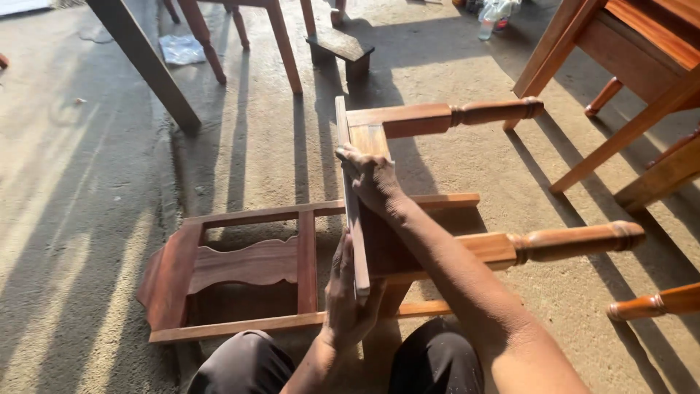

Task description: Sanding a wooden chair with sandpaper.

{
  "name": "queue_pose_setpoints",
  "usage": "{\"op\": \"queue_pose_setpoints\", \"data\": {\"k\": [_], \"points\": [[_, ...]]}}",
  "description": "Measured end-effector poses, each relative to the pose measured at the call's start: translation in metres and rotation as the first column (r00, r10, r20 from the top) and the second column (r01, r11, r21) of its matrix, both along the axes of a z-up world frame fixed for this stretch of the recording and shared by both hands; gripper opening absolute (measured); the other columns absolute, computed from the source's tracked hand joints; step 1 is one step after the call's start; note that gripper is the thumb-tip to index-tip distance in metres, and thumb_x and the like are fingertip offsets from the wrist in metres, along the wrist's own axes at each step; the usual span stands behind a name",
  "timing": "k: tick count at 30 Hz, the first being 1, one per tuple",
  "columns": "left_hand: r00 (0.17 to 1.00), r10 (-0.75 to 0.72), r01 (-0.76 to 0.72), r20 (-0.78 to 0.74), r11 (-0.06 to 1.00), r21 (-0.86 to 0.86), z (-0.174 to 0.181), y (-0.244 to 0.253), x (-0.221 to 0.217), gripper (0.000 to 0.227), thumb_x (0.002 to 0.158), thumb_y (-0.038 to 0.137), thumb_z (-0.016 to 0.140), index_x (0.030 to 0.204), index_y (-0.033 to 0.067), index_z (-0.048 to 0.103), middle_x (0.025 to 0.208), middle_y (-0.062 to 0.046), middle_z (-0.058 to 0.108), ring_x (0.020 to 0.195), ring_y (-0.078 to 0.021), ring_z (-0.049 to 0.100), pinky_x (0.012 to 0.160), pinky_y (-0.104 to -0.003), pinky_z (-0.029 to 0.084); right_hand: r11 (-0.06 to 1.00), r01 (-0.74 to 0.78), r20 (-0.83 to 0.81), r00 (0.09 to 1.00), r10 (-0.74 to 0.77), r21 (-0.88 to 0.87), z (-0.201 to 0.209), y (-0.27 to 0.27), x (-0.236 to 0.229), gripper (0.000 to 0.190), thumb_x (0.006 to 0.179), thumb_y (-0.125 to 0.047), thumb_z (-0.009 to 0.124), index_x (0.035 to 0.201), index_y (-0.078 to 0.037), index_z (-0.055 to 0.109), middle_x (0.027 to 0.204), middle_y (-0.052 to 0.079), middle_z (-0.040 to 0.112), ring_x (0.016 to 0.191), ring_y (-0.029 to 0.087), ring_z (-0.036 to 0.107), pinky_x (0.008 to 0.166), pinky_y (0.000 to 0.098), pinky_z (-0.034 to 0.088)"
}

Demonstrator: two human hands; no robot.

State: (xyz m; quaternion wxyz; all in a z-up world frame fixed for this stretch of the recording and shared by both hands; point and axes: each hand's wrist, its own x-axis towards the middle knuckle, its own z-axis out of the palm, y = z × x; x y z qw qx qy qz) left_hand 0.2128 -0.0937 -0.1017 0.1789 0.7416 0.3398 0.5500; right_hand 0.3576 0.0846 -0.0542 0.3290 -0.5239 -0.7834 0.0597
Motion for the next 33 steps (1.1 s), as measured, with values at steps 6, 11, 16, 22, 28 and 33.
{"op": "queue_pose_setpoints", "data": {"k": [6,11,16,22,28,33], "points": [[0.998,0.01,0.001,-0.065,0.986,0.166,0.021,0.018,0.001,0.083,0.102,0.042,0.058,0.161,-0.0013,0.02,0.164,-0.034,0.026,0.154,-0.0506,0.031,0.127,-0.056,0.036,0.933,-0.13,0.115,0.989,0.097,0.335,0.032,-0.121,-0.001,0.028,0.099,-0.001,0.052,0.124,0.001,0.065,0.129,0.024,0.064,0.075,0.027,0.072,0.057,0.0343,0.057],[1.0,0.007,-0.007,-0.003,0.982,0.187,0.0,0.022,0.009,0.084,0.104,0.046,0.053,0.164,0.0009,0.015,0.169,-0.031,0.025,0.16,-0.0499,0.029,0.135,-0.057,0.03,0.99,0.003,0.142,0.99,-0.023,0.14,0.023,-0.057,-0.011,0.019,0.099,-0.003,0.055,0.107,0.007,0.068,0.124,0.037,0.064,0.04,0.021,0.064,0.033,0.0315,0.052],[0.965,-0.193,0.189,0.178,0.981,0.04,0.009,0.024,-0.012,0.107,0.098,0.054,0.065,0.163,-0.0089,0.008,0.169,-0.039,0.02,0.161,-0.0531,0.024,0.133,-0.056,0.028,0.983,0.173,0.266,0.946,-0.185,0.068,0.015,0.01,-0.006,0.034,0.092,0.006,0.053,0.123,0.004,0.065,0.097,0.027,0.074,0.066,0.027,0.071,0.062,0.0393,0.061],[0.934,-0.24,0.235,0.265,0.971,0.049,-0.016,0.04,-0.014,0.126,0.079,0.057,0.081,0.163,-0.0082,0.014,0.169,-0.037,0.02,0.162,-0.0523,0.022,0.134,-0.058,0.024,0.974,0.053,0.292,0.949,-0.118,0.219,0.061,-0.113,-0.05,0.05,0.079,0.01,0.054,0.127,0.004,0.066,0.127,0.031,0.067,0.117,0.038,0.069,0.096,0.0482,0.059],[0.895,-0.312,0.333,0.318,0.943,-0.013,-0.013,0.051,-0.024,0.135,0.069,0.061,0.088,0.163,-0.0091,0.021,0.171,-0.036,0.023,0.163,-0.0508,0.025,0.133,-0.058,0.026,0.962,0.267,0.422,0.868,-0.262,0.049,0.029,0.075,-0.011,0.028,0.104,0.002,0.051,0.129,0.002,0.063,0.091,0.025,0.075,0.049,0.018,0.063,0.043,0.0317,0.052],[0.881,-0.313,0.338,0.356,0.941,-0.008,-0.016,0.05,-0.014,0.133,0.07,0.059,0.091,0.162,-0.0101,0.025,0.17,-0.036,0.027,0.162,-0.0517,0.028,0.133,-0.059,0.027,0.975,0.156,0.476,0.853,-0.215,0.161,0.054,0.007,-0.038,0.02,0.106,0.002,0.049,0.121,0.002,0.062,0.109,0.027,0.069,0.081,0.031,0.072,0.064,0.0371,0.061]]}}
